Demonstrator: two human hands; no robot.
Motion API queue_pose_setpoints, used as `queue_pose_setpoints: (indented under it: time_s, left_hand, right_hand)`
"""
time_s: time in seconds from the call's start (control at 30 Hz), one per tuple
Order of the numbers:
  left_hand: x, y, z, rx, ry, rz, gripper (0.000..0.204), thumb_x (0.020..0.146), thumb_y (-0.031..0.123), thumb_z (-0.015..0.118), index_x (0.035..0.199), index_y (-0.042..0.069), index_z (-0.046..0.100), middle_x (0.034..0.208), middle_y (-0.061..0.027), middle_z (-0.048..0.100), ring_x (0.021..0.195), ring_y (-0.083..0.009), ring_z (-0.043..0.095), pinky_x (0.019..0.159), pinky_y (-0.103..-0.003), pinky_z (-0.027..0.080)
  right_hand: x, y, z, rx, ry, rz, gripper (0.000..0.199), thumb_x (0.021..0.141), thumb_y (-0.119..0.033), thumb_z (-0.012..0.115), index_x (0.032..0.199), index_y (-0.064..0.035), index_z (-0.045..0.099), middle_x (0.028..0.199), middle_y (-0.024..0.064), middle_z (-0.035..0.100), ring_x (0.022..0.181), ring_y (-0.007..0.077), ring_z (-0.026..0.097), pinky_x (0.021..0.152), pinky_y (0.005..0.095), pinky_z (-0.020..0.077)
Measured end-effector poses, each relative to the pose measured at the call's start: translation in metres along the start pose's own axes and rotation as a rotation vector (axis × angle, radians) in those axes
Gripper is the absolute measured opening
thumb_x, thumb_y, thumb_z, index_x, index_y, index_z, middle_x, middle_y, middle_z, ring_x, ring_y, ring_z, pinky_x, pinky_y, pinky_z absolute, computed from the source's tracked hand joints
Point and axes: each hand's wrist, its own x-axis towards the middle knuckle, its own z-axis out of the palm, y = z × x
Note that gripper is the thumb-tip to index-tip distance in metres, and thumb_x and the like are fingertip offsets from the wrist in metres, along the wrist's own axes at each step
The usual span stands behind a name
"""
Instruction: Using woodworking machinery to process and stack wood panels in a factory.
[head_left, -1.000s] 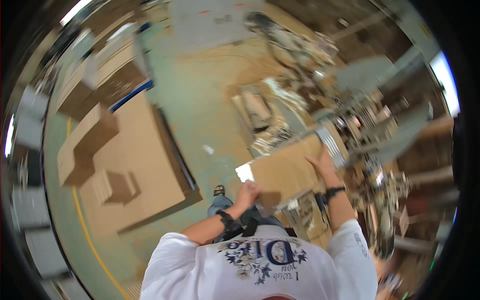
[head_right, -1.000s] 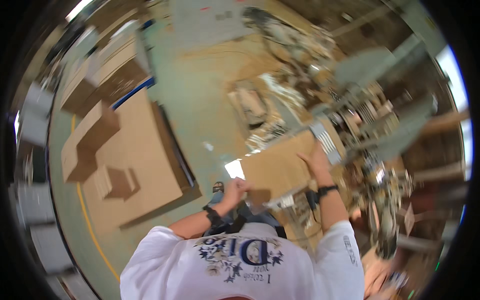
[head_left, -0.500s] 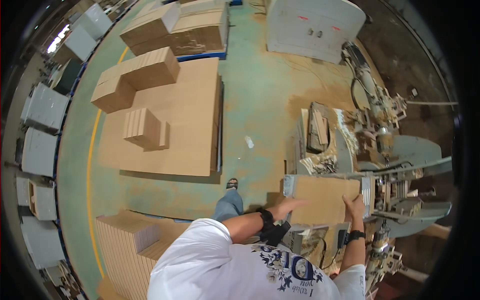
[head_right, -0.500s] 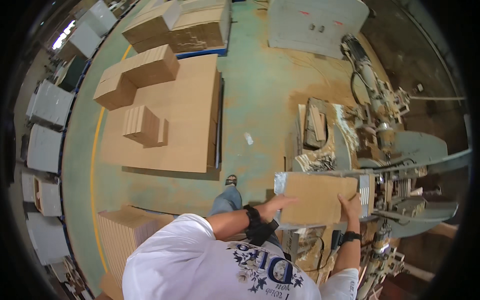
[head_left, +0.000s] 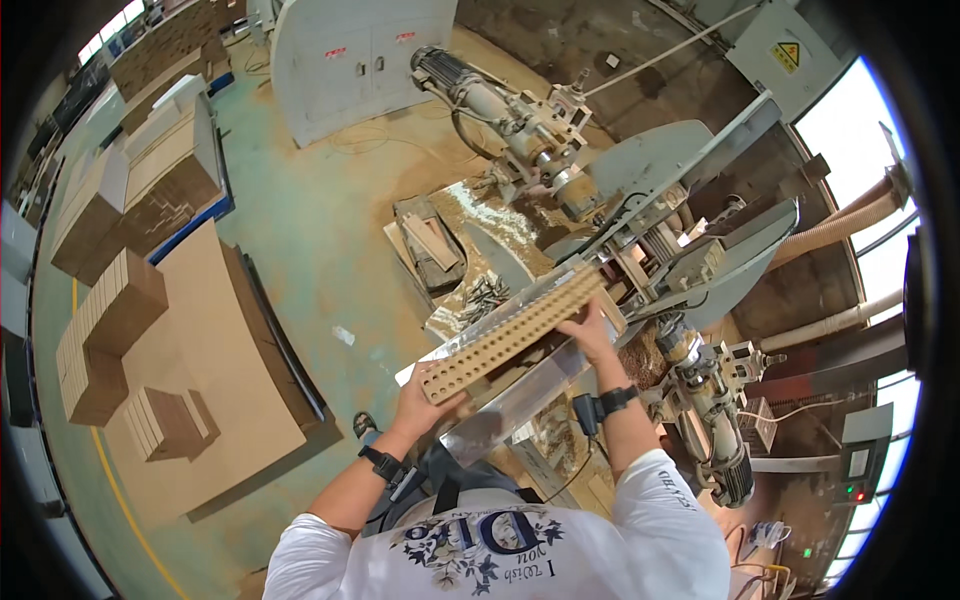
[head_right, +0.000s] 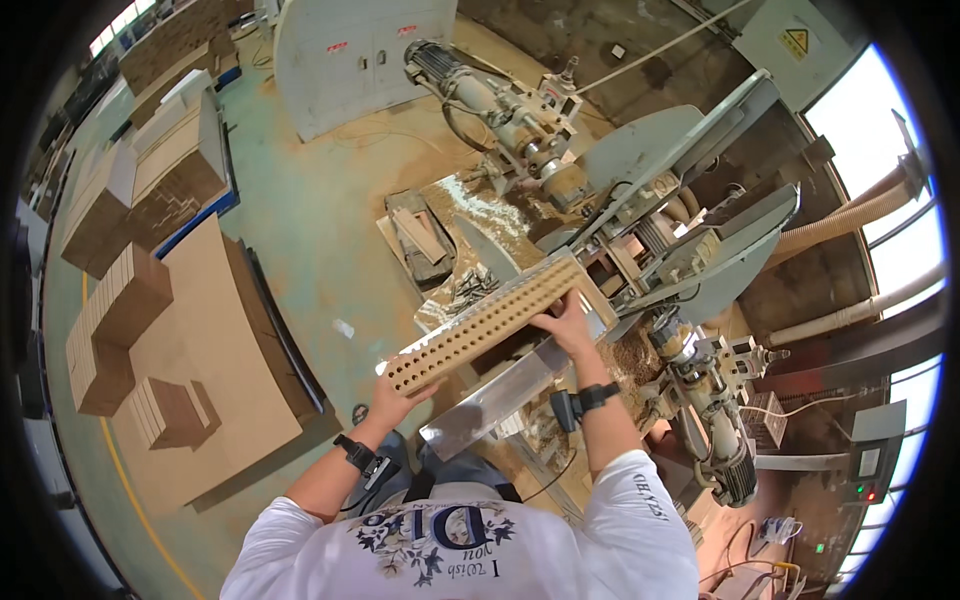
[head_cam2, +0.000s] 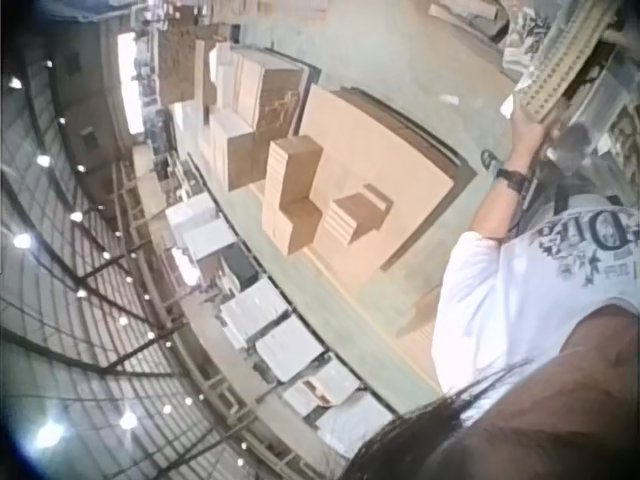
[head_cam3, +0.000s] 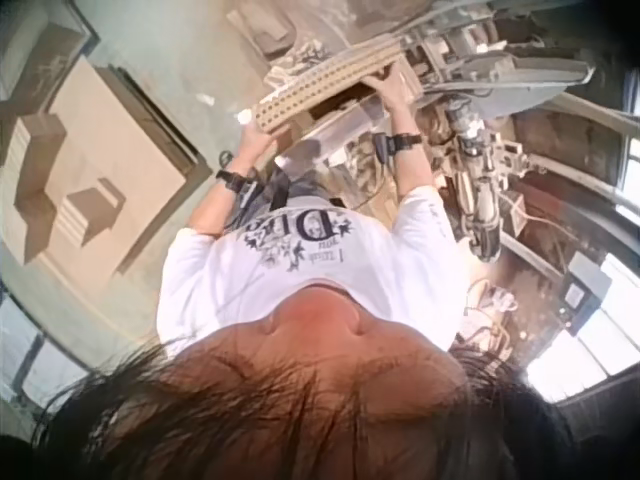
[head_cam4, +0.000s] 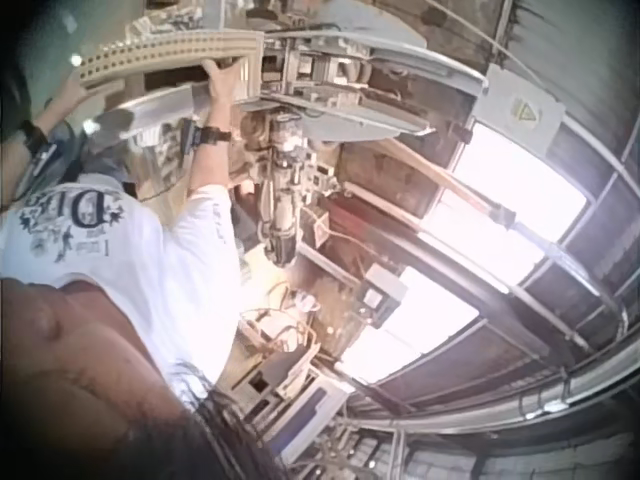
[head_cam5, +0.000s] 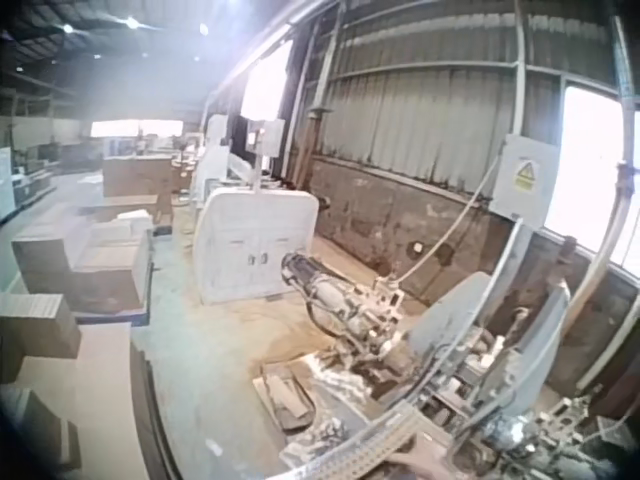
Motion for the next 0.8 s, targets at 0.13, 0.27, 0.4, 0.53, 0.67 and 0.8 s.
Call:
queue_pose_setpoints:
  time_s: [0.13,0.27,0.4,0.53,0.67,0.8]
  left_hand:
    - [-0.007,-0.03,0.008,0.043,0.002,-0.114,0.053,0.068,0.016,0.077,0.107,0.002,0.045,0.105,-0.0132,0.059,0.097,-0.018,0.058,0.083,-0.029,0.046]
    - [0.005,-0.019,0.005,0.041,0.026,0.016,0.054,0.067,0.015,0.077,0.108,0.0,0.045,0.109,-0.0125,0.058,0.101,-0.0194,0.057,0.086,-0.03,0.045]
    - [-0.005,-0.009,0.003,0.038,0.061,0.207,0.056,0.065,0.011,0.077,0.109,0.0,0.046,0.112,-0.0118,0.057,0.103,-0.0179,0.055,0.088,-0.029,0.044]
    - [-0.012,-0.022,0.004,0.068,0.01,-0.079,0.057,0.066,0.011,0.077,0.113,0.0,0.046,0.11,-0.0107,0.058,0.098,-0.0161,0.056,0.085,-0.029,0.045]
    - [-0.015,-0.01,-0.003,-0.157,0.014,-0.276,0.051,0.07,0.009,0.073,0.114,-0.001,0.049,0.107,-0.0098,0.059,0.095,-0.0179,0.058,0.083,-0.03,0.046]
    - [-0.017,0.033,-0.006,-0.492,0.098,-0.415,0.048,0.074,0.012,0.07,0.116,0.001,0.049,0.108,-0.0106,0.059,0.096,-0.0195,0.058,0.083,-0.032,0.047]
  right_hand:
    - [-0.002,0.029,0.011,0.309,-0.072,-0.017,0.095,0.062,-0.007,0.08,0.137,-0.0082,0.022,0.127,0.0052,0.04,0.117,0.0215,0.042,0.098,0.0344,0.0355]
    - [0.004,0.013,0.01,0.283,-0.039,0.054,0.094,0.06,-0.005,0.081,0.135,-0.0075,0.024,0.124,0.0056,0.043,0.117,0.0208,0.042,0.1,0.0353,0.0346]
    - [-0.004,0.004,0.011,0.259,-0.037,0.191,0.094,0.059,-0.005,0.081,0.134,-0.0058,0.025,0.123,0.0066,0.044,0.114,0.0206,0.045,0.1,0.0362,0.0359]
    - [0.003,0.023,0.029,0.279,0.021,-0.017,0.088,0.061,-0.01,0.08,0.133,-0.0051,0.028,0.122,0.0082,0.046,0.114,0.0219,0.046,0.097,0.0341,0.0379]
    - [0.014,-0.002,0.025,-0.035,-0.018,0.046,0.091,0.058,-0.024,0.082,0.131,-0.0037,0.032,0.124,0.0125,0.046,0.116,0.0251,0.044,0.097,0.0345,0.0362]
    - [0.021,-0.089,0.01,-0.725,-0.139,-0.151,0.103,0.053,-0.034,0.084,0.133,0.0003,0.029,0.126,0.0208,0.044,0.117,0.0299,0.045,0.098,0.0356,0.0358]
